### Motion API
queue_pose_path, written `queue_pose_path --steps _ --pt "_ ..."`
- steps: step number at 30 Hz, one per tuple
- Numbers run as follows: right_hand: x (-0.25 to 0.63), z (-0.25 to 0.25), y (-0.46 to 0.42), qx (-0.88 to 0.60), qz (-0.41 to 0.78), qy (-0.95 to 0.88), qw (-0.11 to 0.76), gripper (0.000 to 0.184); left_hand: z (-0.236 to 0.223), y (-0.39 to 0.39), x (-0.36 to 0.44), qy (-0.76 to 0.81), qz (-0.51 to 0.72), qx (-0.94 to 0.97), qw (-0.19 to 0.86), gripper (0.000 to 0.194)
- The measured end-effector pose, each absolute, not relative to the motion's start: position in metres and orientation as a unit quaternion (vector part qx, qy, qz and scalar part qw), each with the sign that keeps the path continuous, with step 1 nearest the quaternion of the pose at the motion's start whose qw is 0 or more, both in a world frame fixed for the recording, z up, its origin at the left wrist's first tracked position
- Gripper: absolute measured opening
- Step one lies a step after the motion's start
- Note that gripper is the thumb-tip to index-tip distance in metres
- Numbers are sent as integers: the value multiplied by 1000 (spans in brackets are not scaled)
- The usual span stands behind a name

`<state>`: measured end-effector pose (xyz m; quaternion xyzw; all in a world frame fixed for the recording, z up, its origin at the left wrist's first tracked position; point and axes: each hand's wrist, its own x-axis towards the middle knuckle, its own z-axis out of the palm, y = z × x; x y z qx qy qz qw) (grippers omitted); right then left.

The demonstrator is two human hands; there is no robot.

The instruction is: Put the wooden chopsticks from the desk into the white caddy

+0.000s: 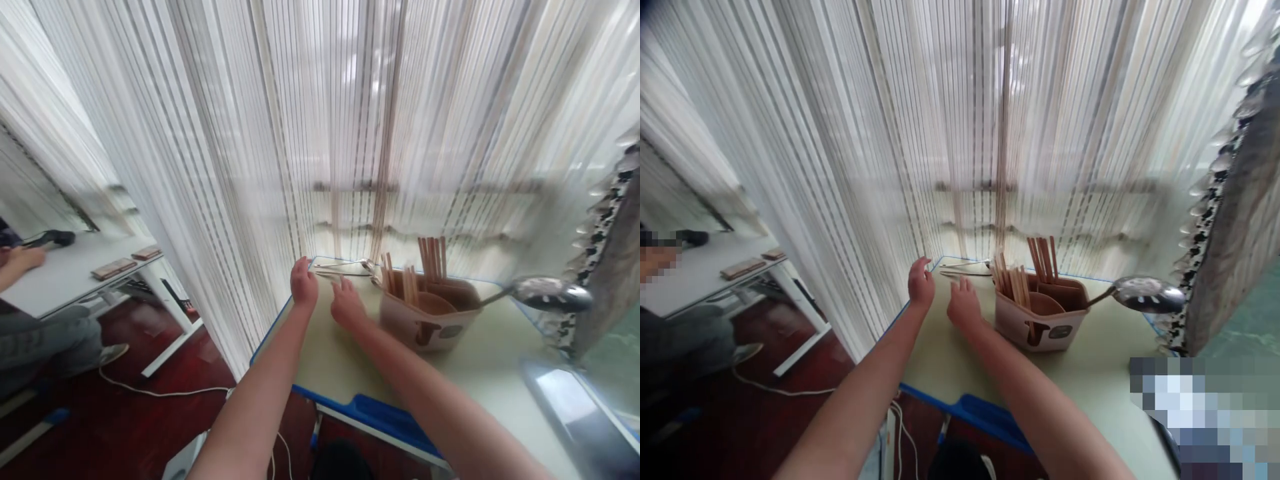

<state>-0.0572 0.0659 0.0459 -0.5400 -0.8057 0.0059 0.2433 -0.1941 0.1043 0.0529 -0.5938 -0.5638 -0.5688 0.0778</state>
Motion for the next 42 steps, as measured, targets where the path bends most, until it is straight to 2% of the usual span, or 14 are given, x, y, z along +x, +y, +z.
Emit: queue_pose_path --steps 4,7,11,14,23,28,35,42 --pt "-74 32 114 -559 -31 -790 252 46 21 140 -199 -610 -518 -600 7 36" --pt "-73 21 134 -572 -60 -774 264 53 4 153 -202 -634 -457 -623 -19 40" --pt "-65 8 144 -636 -66 -737 218 53 0 157 -201 -656 -291 -695 -42 45" --pt "-61 5 142 -639 -60 -741 198 47 3 153 -197 -673 -223 -704 -39 46" --pt "-57 12 137 -560 -35 -799 215 40 15 141 -193 -646 -174 -743 24 33" --pt "-57 15 136 -566 -50 -798 201 36 22 137 -187 -658 -140 -738 58 33" --pt "-59 33 124 -573 -69 -804 144 31 27 120 -184 -719 -111 -686 33 36" --pt "-61 60 73 -528 -58 -845 56 27 37 70 -194 -732 -57 -677 37 37"
